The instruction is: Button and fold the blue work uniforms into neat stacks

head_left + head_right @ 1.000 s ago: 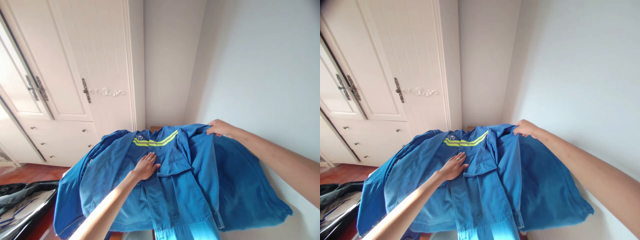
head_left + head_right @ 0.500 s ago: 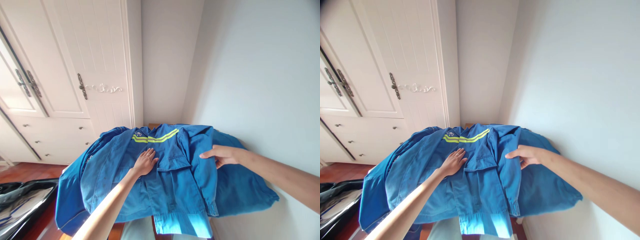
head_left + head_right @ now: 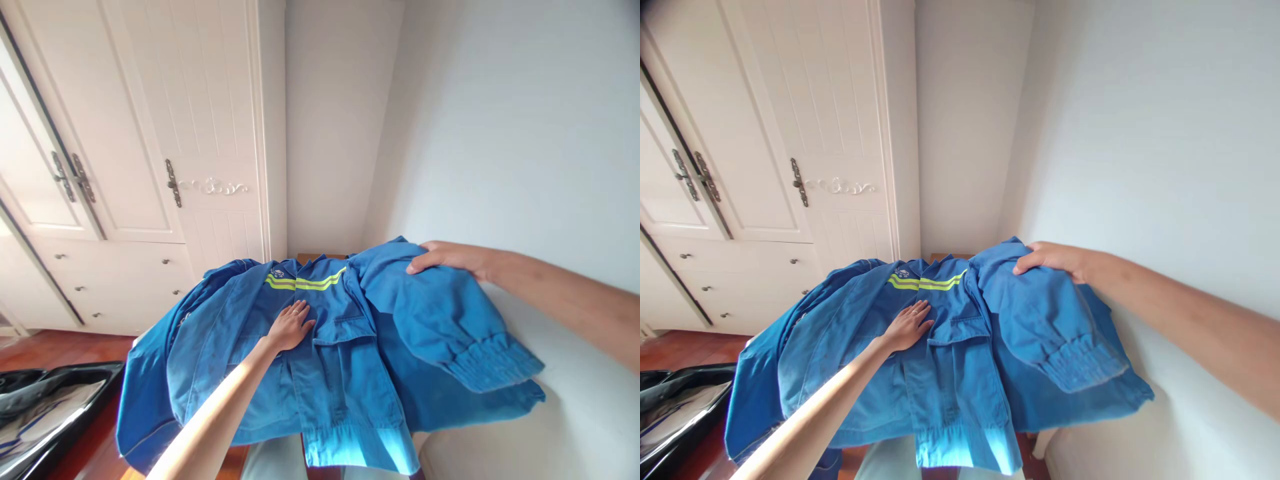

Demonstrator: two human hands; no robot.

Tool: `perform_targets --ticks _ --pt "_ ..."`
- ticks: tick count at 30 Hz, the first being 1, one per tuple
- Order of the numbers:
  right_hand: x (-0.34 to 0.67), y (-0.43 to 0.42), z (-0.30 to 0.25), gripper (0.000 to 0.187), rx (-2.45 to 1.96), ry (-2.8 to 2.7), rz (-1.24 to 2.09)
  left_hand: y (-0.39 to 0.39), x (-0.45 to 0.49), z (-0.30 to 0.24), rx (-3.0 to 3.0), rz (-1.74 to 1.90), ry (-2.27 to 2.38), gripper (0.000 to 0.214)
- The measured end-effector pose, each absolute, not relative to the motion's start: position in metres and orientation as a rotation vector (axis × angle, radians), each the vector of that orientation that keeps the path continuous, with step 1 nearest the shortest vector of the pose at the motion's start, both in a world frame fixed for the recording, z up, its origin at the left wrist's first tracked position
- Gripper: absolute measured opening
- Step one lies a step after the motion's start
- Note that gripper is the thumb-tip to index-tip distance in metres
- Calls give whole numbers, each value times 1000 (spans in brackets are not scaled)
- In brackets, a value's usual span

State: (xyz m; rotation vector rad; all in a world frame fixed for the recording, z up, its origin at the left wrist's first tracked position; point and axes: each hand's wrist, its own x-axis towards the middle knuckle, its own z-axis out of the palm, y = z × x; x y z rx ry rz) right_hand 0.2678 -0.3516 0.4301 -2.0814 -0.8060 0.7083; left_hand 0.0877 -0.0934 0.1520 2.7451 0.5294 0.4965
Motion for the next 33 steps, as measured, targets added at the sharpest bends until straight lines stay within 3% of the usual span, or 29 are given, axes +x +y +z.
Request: perform_targets --ticks 2,7,11,16,20,23,26,33 --pt "307 -355 463 17 -2204 -885 388 -93 88 152 2746 492 523 58" --pt "398 -373 510 35 -1931 -1027 -435 -91 87 150 2729 504 495 58" --pt "422 -362 494 33 -2080 -1020 -657 -89 88 149 2729 513 472 59" --pt "401 -325 439 29 -2344 -1115 -444 -83 89 150 2741 490 470 58" --pt "366 -314 387 18 -2576 -1203 14 -77 91 153 2726 438 430 55" --pt "342 -318 339 27 -2648 -1183 438 -73 93 152 2715 408 419 52" --pt "324 -322 290 40 -2447 -1028 876 -71 97 147 2712 390 439 52" --pt "286 -310 252 47 -2134 -770 1200 -71 96 137 2599 627 410 42"
